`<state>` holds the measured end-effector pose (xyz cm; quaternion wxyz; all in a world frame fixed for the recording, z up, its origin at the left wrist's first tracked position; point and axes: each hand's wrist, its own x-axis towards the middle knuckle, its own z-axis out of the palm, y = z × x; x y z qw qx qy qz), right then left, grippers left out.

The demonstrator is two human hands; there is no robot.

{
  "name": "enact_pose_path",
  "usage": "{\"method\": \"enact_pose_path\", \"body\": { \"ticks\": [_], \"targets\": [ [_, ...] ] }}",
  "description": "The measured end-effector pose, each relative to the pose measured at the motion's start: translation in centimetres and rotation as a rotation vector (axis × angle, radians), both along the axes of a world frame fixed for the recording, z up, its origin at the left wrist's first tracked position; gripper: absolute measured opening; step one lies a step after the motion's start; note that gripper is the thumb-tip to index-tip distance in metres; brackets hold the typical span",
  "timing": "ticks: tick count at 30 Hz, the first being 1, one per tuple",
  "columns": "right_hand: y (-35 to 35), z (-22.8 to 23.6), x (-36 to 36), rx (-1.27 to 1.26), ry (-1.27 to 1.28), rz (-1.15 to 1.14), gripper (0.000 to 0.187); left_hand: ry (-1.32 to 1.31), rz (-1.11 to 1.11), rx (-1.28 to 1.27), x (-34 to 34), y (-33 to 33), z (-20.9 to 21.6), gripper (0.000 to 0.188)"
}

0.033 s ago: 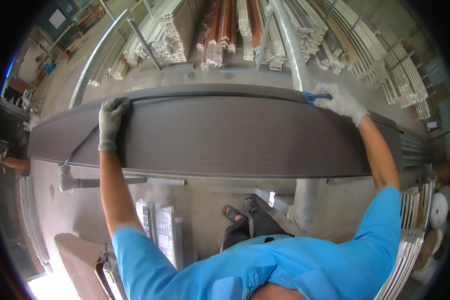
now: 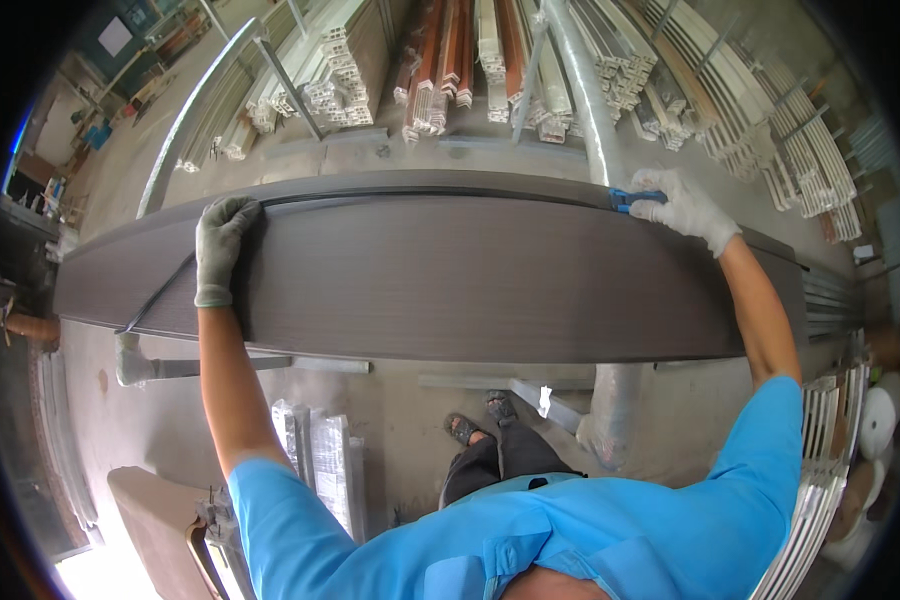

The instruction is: The person applies a black edge sealant strip to the long edges of large flat panels using a blue plastic tool to press and smooth the strip. After finishing one panel, they place it on a rack and repeat the process on another panel. Later, they handle large cardboard sheets with a coworker.

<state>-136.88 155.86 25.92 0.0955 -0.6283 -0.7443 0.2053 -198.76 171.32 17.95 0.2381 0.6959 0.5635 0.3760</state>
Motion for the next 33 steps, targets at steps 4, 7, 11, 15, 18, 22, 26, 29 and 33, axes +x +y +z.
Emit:
{"method": "enact_pose_path", "body": {
  "ticks": [4, 7, 11, 15, 18, 22, 26, 29, 33],
  "targets": [
    [2.6, -1.0, -3.1, 0.013, -0.016, 0.089, 0.035, -0.200, 0.011, -0.107, 0.3, -0.3, 0.1, 0.022],
    [4.9, -1.5, -6.8, 0.110, 0.036, 0.246, 0.033, -0.161, 0.073, -0.131, 1.2, -0.5, 1.1, 0.025],
    [7.9, -2.2, -11.7, 0.155, 0.091, 0.367, 0.030, -0.031, 0.096, -0.042, 2.2, -1.0, 1.4, 0.022],
    [10.6, -2.5, -16.1, 0.202, 0.092, 0.447, 0.027, 0.146, 0.086, 0.068, 2.2, -1.0, 1.2, 0.020],
    [12.7, -1.8, -21.1, 0.114, 0.036, 0.461, 0.025, 0.242, 0.119, 0.044, 2.2, -0.7, 1.4, 0.023],
    [16.5, -1.5, -29.3, 0.060, -0.060, 0.506, 0.028, 0.297, 0.152, 0.054, 2.9, -1.0, 1.9, 0.025],
    [17.7, -1.5, -32.6, 0.076, 0.001, 0.541, 0.033, 0.283, 0.043, 0.051, 1.9, -0.9, 2.5, 0.024],
    [17.3, -1.2, -31.8, 0.045, -0.031, 0.492, 0.037, 0.057, -0.233, -0.262, -3.4, 0.4, 3.6, 0.027],
    [16.7, -0.5, -32.1, 0.021, -0.032, 0.410, 0.040, 0.021, -0.286, -0.583, -18.6, 1.7, 6.7, 0.033]
  ]
}}
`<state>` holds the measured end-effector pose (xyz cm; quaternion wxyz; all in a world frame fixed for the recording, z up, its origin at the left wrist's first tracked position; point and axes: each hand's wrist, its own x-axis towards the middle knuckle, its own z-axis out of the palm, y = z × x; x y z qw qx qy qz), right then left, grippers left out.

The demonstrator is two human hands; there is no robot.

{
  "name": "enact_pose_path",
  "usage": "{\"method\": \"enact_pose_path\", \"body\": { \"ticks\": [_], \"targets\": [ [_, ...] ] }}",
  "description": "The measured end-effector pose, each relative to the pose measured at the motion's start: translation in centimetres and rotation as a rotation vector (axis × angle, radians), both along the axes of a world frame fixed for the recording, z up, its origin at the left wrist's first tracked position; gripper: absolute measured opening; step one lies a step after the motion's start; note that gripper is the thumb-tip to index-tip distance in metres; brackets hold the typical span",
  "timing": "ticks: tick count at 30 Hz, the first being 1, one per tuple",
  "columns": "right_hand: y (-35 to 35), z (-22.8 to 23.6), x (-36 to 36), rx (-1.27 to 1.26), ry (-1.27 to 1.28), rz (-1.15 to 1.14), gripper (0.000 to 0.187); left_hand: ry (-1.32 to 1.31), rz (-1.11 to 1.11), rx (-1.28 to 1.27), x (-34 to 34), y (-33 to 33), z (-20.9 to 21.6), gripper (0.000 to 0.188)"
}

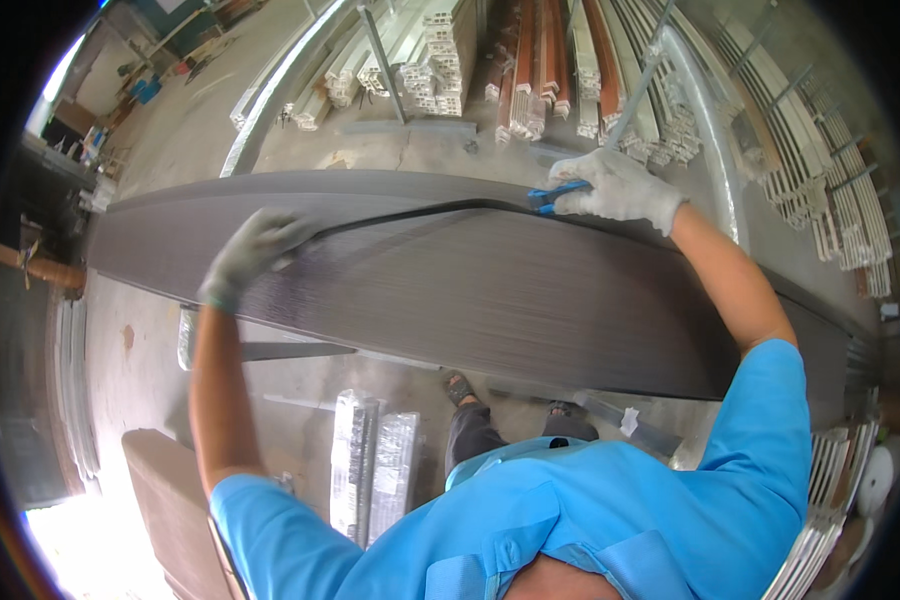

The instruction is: The person applies a black edge sealant strip to the long edges of large flat panels using a blue plastic tool to press and smooth the strip. After finishing one panel, they place it on a rack and repeat the process on another panel. Later, they handle large cardboard sheets with a coworker.

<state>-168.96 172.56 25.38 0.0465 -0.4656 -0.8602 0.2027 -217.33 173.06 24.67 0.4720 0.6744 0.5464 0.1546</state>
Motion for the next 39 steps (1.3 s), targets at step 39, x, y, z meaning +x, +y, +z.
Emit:
{"method": "enact_pose_path", "body": {
  "ticks": [39],
  "targets": [
    [7.9, -1.0, -18.5, 0.046, 0.210, 0.113, 0.025, 0.255, 0.368, 0.510, -10.2, 11.7, -2.9, 0.021]
  ]
}}
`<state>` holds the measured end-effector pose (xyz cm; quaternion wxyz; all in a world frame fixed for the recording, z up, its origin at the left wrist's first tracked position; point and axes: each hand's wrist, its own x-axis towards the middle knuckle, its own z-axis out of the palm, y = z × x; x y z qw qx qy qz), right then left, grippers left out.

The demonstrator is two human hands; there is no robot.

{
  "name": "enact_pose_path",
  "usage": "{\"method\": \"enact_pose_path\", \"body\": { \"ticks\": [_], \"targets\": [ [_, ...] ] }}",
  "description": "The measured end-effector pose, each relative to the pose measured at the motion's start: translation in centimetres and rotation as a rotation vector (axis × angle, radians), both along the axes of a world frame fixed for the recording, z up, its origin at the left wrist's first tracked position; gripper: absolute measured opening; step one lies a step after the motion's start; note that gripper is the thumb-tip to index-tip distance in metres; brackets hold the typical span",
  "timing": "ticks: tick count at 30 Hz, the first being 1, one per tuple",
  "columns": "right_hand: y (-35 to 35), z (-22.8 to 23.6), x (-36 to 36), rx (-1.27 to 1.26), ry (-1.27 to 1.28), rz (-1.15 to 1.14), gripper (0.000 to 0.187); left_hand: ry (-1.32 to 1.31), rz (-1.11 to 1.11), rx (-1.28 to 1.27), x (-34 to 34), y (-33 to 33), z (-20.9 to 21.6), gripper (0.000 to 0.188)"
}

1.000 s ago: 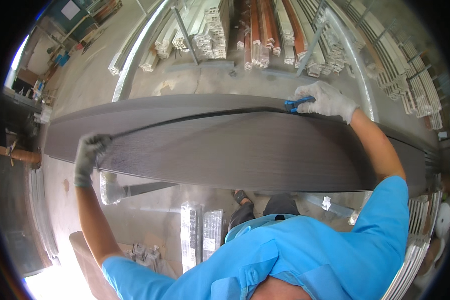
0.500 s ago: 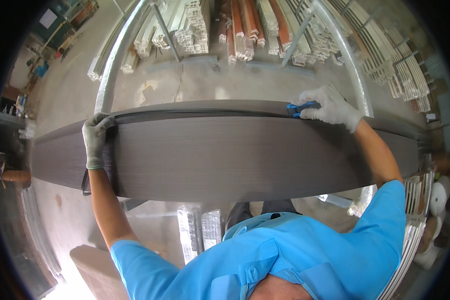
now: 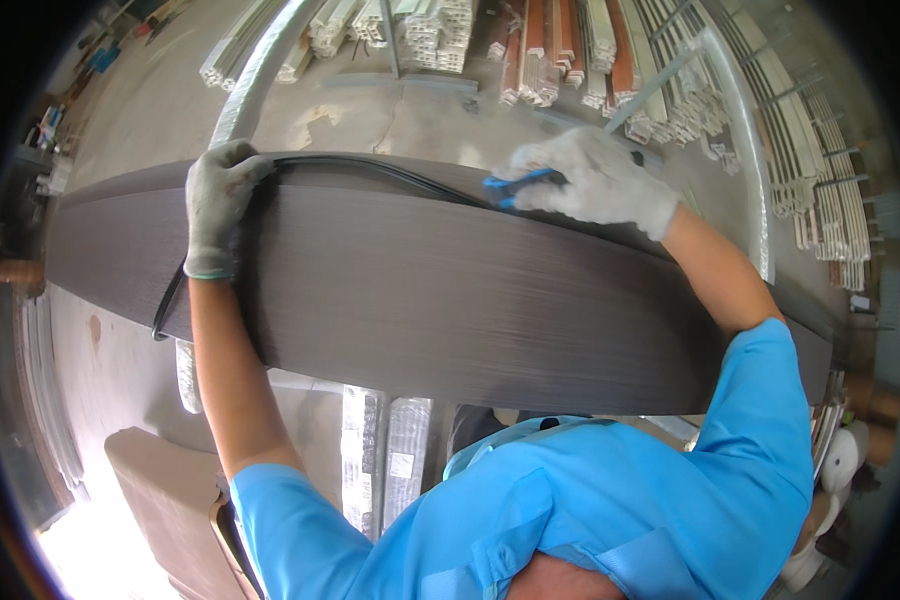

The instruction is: The person applies a black edge sealant strip to the long edges of large flat panels using a blue plastic tool to press and smooth the strip. After finishing one panel, they place it on a rack and repeat the process on another panel. Later, they handle large cardboard sheets with a coworker.

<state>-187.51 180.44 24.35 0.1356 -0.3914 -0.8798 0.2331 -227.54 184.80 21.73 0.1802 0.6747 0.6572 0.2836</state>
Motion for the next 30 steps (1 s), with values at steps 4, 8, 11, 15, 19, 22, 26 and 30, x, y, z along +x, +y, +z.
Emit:
{"method": "enact_pose_path", "body": {
  "ticks": [4, 8, 11, 15, 19, 22, 26, 30],
  "targets": [
    [4.0, -0.5, -8.5, -0.003, -0.106, 0.033, 0.031, -0.008, 0.022, -0.032, -0.2, 0.2, 0.0, 0.021],
    [6.5, -1.1, -13.9, 0.192, -0.093, 0.051, 0.032, 0.072, -0.018, 0.038, -0.4, 0.3, -0.1, 0.023],
    [6.6, -1.2, -14.6, 0.231, -0.111, 0.134, 0.031, 0.158, -0.135, 0.331, -0.2, 0.5, -0.7, 0.020],
    [5.7, -0.3, -14.3, 0.167, 0.012, 0.136, 0.032, -0.009, -0.039, 0.155, -0.5, 0.9, -1.6, 0.019],
    [4.8, 0.2, -15.2, 0.107, 0.054, 0.124, 0.028, 0.008, -0.019, 0.192, -1.1, 0.4, -1.9, 0.017],
    [4.5, 0.3, -15.2, 0.243, 0.050, 0.163, 0.026, 0.003, -0.032, 0.234, -0.9, -0.1, -1.7, 0.016],
    [5.1, -0.6, -14.9, 0.062, -0.048, 0.026, 0.037, -0.120, -0.002, 0.126, -1.1, -0.6, -1.2, 0.015],
    [6.0, -1.4, -14.9, 0.113, -0.126, 0.014, 0.035, -0.067, -0.046, 0.133, -1.3, -0.6, -1.0, 0.014]
  ]
}}
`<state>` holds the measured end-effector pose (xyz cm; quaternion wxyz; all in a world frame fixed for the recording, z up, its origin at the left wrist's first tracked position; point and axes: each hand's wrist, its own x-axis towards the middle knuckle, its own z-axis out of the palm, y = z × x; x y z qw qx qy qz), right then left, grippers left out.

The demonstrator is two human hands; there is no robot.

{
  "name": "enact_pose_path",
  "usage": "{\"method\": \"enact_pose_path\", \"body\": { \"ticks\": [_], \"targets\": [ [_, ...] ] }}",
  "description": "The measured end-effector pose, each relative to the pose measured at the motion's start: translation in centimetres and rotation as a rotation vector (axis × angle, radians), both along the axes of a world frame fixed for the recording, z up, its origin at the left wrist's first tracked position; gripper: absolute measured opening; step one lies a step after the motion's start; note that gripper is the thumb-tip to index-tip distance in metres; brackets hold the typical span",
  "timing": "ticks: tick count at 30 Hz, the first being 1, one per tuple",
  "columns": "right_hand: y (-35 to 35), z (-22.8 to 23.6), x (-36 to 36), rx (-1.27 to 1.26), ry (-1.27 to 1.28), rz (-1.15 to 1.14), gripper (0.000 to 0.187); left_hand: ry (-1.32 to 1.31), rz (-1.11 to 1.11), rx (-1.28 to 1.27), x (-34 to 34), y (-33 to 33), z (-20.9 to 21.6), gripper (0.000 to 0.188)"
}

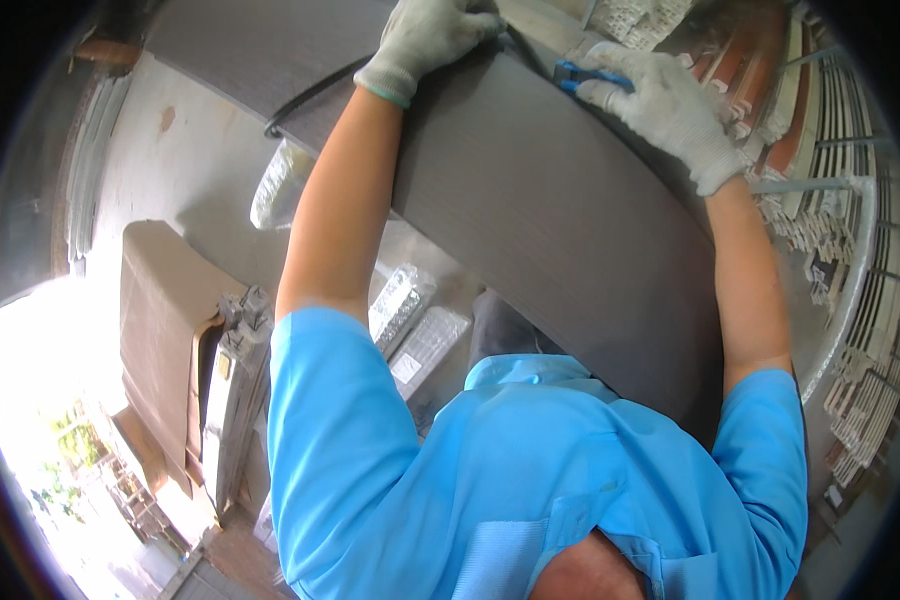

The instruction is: The person applies a black edge sealant strip to the long edges of large flat panels using a blue plastic tool to press and smooth the strip. After finishing one panel, they place it on a rack and repeat the process on another panel. Later, they handle large cardboard sheets with a coworker.

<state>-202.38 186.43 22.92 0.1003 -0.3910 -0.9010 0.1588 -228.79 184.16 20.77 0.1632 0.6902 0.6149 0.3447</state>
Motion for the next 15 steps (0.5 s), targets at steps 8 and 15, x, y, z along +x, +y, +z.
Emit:
{"method": "enact_pose_path", "body": {
  "ticks": [8, 15],
  "targets": [
    [-1.3, 0.6, 0.3, 0.034, 0.106, -0.028, 0.028, -0.020, -0.349, -0.433, -5.4, 0.7, 3.4, 0.030],
    [-1.9, 0.7, 0.5, 0.021, 0.118, -0.136, 0.032, -0.342, -0.549, -1.065, -25.7, -1.7, 8.7, 0.042]
  ]
}}
